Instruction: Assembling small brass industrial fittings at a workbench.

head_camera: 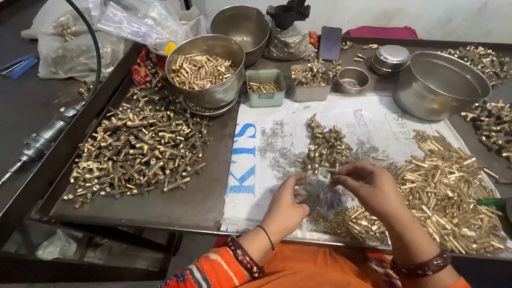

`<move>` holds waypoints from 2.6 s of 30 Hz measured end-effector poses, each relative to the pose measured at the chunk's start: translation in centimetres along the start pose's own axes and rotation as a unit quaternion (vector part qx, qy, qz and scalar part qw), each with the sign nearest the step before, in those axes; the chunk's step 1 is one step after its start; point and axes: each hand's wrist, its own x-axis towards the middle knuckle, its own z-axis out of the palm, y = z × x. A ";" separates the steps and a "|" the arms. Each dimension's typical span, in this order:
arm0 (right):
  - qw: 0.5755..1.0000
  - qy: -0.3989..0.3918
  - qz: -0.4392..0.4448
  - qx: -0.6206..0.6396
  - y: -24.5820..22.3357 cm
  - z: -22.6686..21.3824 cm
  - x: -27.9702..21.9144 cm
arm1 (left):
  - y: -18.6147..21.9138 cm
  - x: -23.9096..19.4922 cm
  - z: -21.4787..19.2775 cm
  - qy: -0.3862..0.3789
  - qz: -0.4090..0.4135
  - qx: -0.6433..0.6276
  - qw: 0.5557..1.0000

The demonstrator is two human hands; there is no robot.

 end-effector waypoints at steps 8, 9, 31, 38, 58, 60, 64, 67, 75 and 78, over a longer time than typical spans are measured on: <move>0.992 -0.055 -0.025 -0.112 0.5 0.2 -1.1 | 1.5 -0.1 -1.1 -0.137 -0.149 -0.074 0.977; 0.992 -0.051 -0.025 -0.108 0.8 0.9 -1.1 | 1.9 1.0 -1.3 -0.138 -0.146 -0.070 0.977; 0.977 -0.022 0.001 0.211 3.7 1.4 0.3 | -2.0 7.9 3.1 -0.204 -0.219 -0.041 0.953; 0.908 -0.094 -0.035 0.406 3.7 3.4 1.4 | -4.5 8.0 2.8 -0.237 -0.264 -0.138 0.925; 0.986 0.109 -0.124 -0.032 8.4 -1.1 9.5 | -2.3 7.6 3.1 -0.166 -0.262 -0.196 0.930; 0.967 0.124 -0.114 -0.191 9.8 -2.0 12.1 | -2.2 7.8 2.9 -0.142 -0.228 -0.223 0.937; 0.949 -0.007 -0.084 -0.305 8.3 -2.2 13.7 | -1.9 8.0 2.6 -0.127 -0.215 -0.212 0.945; 0.930 -0.060 -0.039 -0.361 7.2 -1.9 13.6 | -1.2 7.8 2.5 -0.136 -0.234 -0.171 0.947; 0.923 -0.079 0.049 -0.374 3.9 -2.4 12.1 | -1.7 7.5 2.3 -0.190 -0.200 -0.175 0.945; 0.991 -0.015 0.131 -0.020 3.2 -2.8 8.8 | -2.8 7.4 2.4 -0.214 -0.217 -0.154 0.940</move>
